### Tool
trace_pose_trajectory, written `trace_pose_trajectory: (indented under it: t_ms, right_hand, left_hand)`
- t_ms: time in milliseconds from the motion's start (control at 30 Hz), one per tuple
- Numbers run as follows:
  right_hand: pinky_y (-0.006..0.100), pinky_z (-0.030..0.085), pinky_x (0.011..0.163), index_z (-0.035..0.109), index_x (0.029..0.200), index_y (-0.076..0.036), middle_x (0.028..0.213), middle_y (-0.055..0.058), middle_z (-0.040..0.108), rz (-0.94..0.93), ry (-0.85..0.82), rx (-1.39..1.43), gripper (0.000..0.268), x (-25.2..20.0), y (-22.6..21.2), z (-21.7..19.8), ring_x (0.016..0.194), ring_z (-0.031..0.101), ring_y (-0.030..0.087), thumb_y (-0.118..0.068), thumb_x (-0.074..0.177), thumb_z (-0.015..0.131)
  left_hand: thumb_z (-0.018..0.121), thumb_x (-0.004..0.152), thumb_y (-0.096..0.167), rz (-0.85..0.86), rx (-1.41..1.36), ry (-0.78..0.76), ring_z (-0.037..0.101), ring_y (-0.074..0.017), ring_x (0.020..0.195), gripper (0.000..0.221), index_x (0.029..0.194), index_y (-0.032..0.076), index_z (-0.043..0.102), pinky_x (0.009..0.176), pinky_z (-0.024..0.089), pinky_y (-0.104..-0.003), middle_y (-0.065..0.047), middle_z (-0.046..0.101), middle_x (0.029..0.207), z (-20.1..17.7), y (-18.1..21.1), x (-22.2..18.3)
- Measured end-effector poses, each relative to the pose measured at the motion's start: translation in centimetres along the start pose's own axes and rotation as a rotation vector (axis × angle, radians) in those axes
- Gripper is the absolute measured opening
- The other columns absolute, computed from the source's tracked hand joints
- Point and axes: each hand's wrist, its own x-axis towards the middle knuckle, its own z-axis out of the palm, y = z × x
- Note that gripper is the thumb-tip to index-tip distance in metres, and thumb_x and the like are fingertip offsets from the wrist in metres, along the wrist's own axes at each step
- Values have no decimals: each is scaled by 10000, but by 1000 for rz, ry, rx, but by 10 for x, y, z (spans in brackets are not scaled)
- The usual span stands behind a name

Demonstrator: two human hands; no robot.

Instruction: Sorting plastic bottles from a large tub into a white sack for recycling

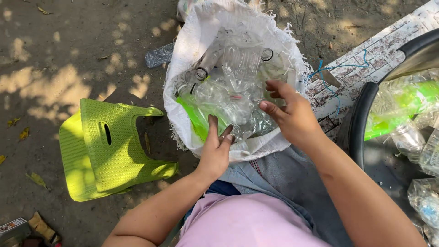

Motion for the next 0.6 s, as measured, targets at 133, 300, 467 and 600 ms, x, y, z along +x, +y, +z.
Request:
trace_pose_trajectory:
  t_ms: [133,300,467,600]
  right_hand:
    - [308,520,918,569,1408,12,1254,135,689,188,-74,189,480,-53,11,-61,1093,661,200,-82,942,627]
    - [359,500,976,521,1428,111,1241,233,652,251,158,238,455,-151,68,-166,1147,650,302,49,978,523]
    - [330,492,959,546,1436,79,1303,200,635,527,355,82,444,-233,142,-229,1122,612,253,100,994,584]
    - [397,516,919,672,1335,9,1201,190,712,842,301,-26,368,-260,186,-236,1084,664,277,3,967,675]
  left_hand:
    - [453,991,-18,57,71,-3,277,-375,1529,816,1604,27,-84,1134,370,-389,-225,-36,1714,-1,8,-2]
    - [554,994,51,413,512,-25,-75,-451,1607,831,1610,-51,5,1296,28,-554,-318,-91,1694,40,53,-12]
    - [658,1000,49,688,500,-242,48,-466,1681,830,1663,68,157,1410,153,-573,-243,-16,1742,123,71,-21]
    - [634,966,59,721,457,-656,319,-432,1576,663,1562,46,345,1341,293,-560,-218,274,1648,233,68,-35]
